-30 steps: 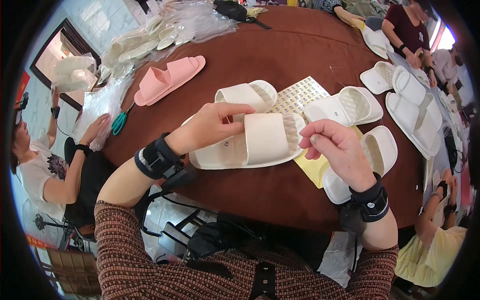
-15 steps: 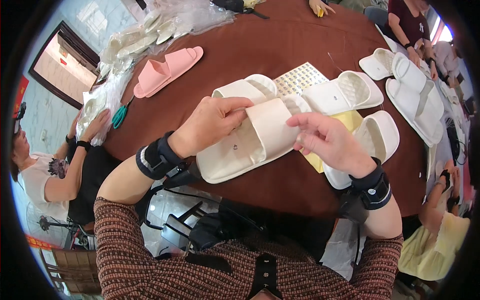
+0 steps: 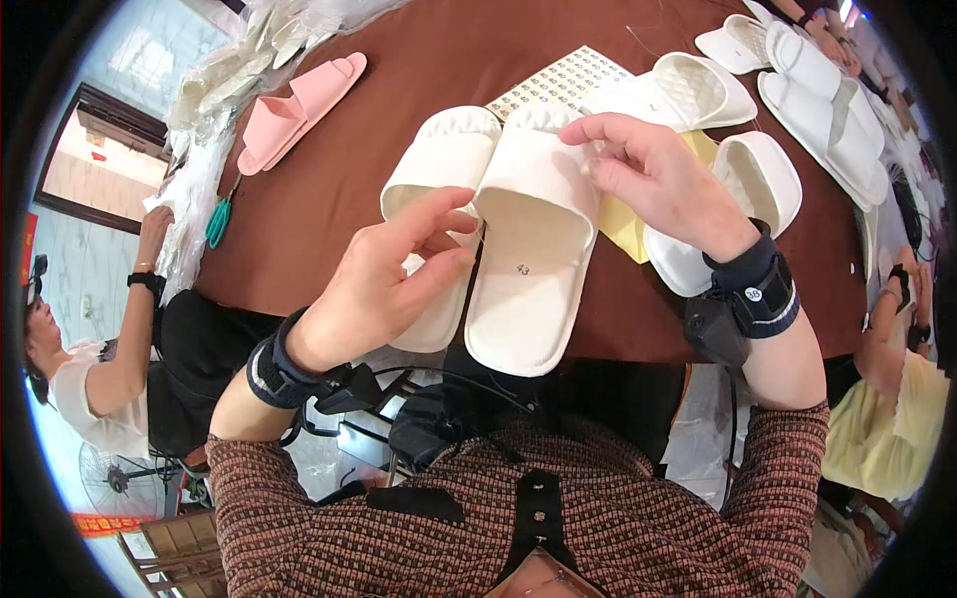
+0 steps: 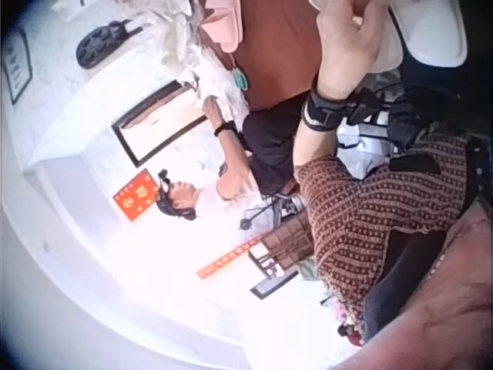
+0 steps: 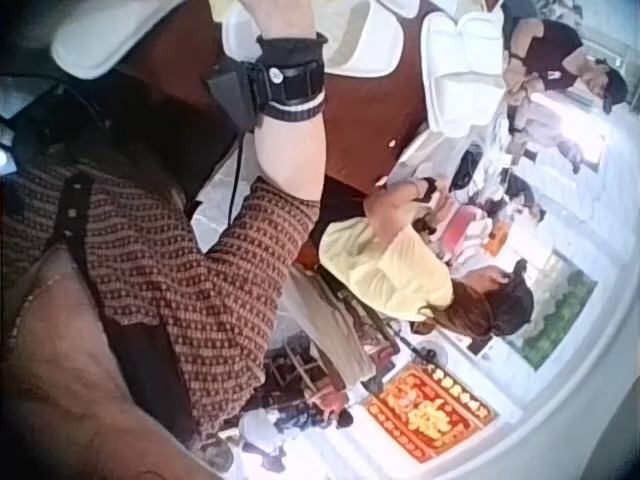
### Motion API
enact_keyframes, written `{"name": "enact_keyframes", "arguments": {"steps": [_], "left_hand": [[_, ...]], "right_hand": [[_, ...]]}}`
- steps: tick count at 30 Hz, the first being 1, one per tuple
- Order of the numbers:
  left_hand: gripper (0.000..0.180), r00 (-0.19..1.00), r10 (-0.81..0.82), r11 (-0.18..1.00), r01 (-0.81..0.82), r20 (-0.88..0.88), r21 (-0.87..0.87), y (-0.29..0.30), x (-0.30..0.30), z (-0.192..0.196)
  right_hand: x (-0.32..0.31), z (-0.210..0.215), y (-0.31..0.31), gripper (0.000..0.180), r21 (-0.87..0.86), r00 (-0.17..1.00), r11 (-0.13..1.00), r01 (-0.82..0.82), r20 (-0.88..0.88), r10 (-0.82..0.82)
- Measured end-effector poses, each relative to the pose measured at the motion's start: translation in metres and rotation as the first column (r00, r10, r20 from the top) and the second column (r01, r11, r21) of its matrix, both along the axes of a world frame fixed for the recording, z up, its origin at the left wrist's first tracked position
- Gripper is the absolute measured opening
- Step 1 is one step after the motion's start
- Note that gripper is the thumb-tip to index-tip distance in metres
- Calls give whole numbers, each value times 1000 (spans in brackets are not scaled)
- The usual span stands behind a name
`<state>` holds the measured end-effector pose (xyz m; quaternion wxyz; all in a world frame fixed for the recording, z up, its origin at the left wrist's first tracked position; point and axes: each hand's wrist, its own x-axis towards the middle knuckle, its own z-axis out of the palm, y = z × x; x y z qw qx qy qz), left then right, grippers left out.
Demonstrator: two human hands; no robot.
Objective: Sort white sandals by size and apply labels.
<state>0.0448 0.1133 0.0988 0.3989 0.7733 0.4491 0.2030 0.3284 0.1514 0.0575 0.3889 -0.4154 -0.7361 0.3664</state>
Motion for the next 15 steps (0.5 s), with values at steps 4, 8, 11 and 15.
{"name": "enact_keyframes", "arguments": {"steps": [4,8,11,15], "left_hand": [[35,995,20,921,20,-98,388,-12,-24,-14],[31,975,208,858,-141,-84,494,-28,-45,-31],[28,979,202,829,-167,-8,533,-36,-54,-50],[29,978,198,783,-199,68,590,-41,-53,-71]], "right_hand": [[-2,-1,1,34,86,994,996,9,111,-19],[-9,3,-3,29,68,976,997,43,209,-56],[-15,9,-6,36,160,974,987,-8,224,-29],[-25,27,-14,35,155,931,988,1,360,-57]]}}
